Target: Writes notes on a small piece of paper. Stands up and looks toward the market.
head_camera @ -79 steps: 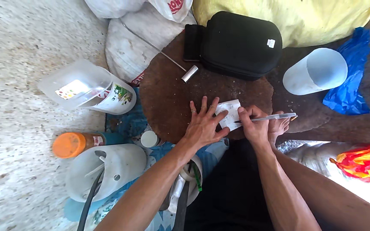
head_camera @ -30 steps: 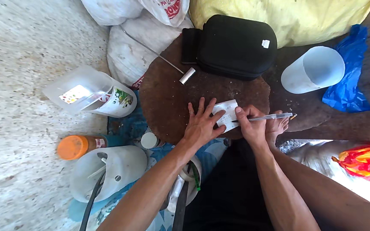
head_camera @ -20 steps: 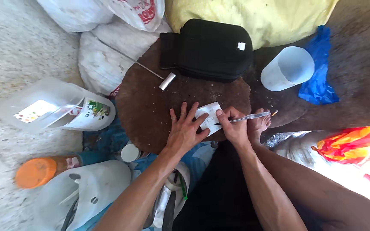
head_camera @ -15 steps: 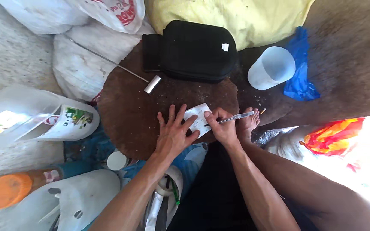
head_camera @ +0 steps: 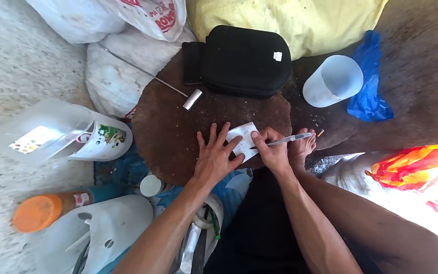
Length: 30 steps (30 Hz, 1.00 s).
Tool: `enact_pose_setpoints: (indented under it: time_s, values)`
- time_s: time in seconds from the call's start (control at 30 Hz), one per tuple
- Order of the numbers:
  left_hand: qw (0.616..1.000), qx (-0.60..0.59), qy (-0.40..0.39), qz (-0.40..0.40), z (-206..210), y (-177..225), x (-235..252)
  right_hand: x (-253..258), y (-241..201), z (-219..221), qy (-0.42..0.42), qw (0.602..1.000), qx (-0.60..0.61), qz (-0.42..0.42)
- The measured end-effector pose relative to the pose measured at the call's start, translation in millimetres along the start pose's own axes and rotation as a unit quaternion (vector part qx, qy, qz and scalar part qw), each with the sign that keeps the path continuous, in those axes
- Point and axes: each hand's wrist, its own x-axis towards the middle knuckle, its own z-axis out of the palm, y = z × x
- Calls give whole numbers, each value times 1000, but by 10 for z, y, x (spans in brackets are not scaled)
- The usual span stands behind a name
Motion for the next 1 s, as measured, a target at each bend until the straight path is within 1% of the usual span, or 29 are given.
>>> enact_pose_setpoints:
  time_s: [0.1, 0.17, 0.4, 0.6, 0.8, 0.9, 1.0]
  values:
    - [1000, -7, 21, 13, 37, 4, 8, 2, -5, -27, 8, 1000, 2, 14]
    - [1000, -8, 23, 11, 44, 19, 13, 9, -24, -62, 3, 1000, 2, 23]
    - [1000, 1, -8, -7, -14, 23, -6, 10, -34, -35, -11, 1000, -8, 21]
    - [999, 1, -32, -12, -43, 33, -3, 40, -108, -61, 6, 1000, -14, 16]
    - [999, 2, -44, -14, -71, 47, 11, 28, -141, -62, 4, 1000, -9, 11]
    - [999, -1, -49, -14, -81, 48, 14, 16, -266, -62, 0, 1000, -17, 11]
    - [999, 4, -51, -17, -84, 56, 19, -21, -457, -108, 5, 1000, -19, -10]
